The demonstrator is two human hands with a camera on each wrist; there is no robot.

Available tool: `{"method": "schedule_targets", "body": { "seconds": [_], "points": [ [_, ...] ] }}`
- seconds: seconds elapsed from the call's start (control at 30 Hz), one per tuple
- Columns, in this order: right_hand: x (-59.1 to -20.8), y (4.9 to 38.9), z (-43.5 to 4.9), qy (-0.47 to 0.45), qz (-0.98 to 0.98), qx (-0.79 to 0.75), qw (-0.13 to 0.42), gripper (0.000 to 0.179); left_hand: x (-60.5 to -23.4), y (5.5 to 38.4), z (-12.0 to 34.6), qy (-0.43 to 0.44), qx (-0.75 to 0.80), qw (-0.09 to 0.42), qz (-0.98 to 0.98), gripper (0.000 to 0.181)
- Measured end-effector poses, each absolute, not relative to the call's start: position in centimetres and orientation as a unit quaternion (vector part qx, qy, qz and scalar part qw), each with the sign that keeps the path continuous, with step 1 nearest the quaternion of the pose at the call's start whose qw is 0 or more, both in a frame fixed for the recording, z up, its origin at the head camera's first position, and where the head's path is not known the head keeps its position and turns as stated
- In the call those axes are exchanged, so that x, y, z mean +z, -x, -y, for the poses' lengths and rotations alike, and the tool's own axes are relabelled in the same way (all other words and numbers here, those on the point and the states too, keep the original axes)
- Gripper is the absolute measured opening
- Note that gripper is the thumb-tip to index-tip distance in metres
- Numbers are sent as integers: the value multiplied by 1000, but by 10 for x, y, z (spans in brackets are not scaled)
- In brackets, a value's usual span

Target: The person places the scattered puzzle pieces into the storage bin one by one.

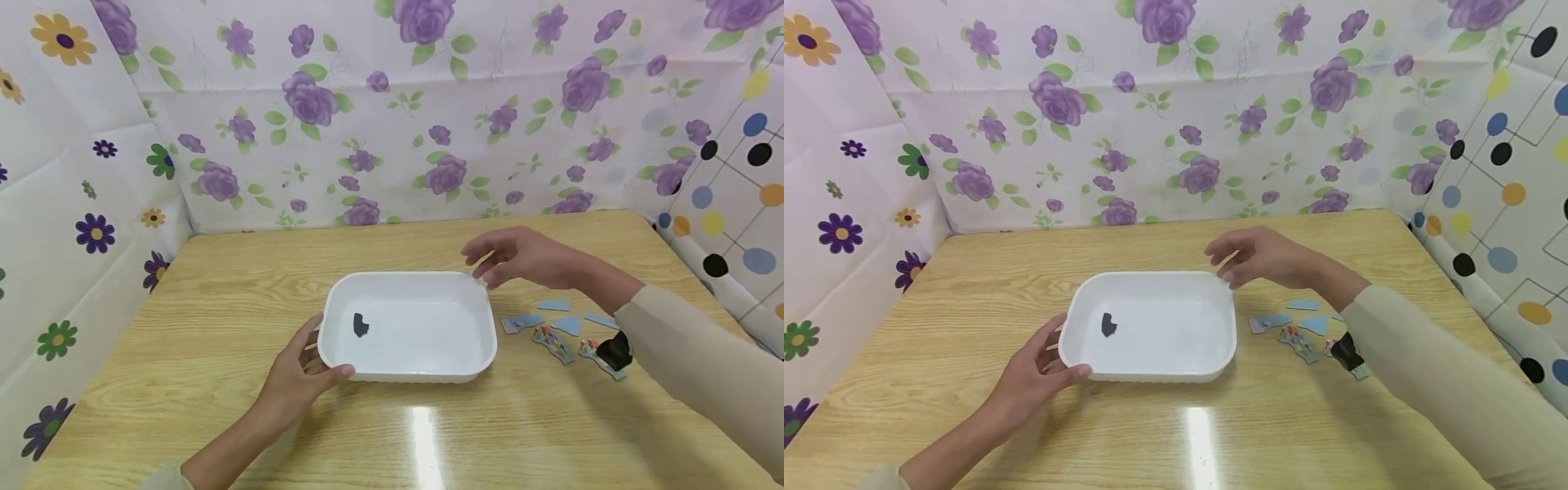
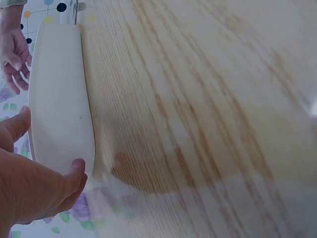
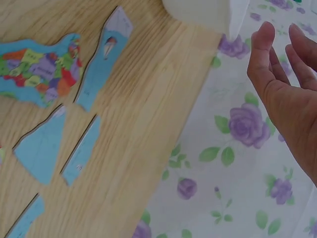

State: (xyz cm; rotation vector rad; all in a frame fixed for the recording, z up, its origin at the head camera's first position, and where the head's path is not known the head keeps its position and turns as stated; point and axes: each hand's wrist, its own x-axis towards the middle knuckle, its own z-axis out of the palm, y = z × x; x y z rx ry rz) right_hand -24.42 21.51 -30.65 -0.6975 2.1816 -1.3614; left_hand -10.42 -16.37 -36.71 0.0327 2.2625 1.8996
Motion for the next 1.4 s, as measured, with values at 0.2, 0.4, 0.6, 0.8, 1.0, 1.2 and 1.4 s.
{"method": "schedule_targets", "body": {
  "seconds": [0.2,0.4,0.6,0.8,1.0,1.2,1.4],
  "points": [
    [-311,240,-242,244,-807,-494,212,57,-368,105,164,-16,636,92,-766,94],
    [-320,238,-272,222,-817,-491,205,57,-368,105,164,-16,636,92,-766,94],
    [-329,233,-300,198,-840,-465,199,60,-367,105,164,-14,632,91,-769,95],
    [-336,228,-323,184,-842,-468,193,60,-367,105,164,-12,628,91,-773,95],
    [-341,224,-341,179,-846,-463,193,64,-368,104,164,-14,628,90,-773,96],
    [-349,219,-358,171,-855,-440,213,65,-368,105,164,-15,626,88,-775,95],
    [-358,217,-370,171,-847,-452,223,62,-368,105,165,-15,629,89,-772,94]
  ]
}}
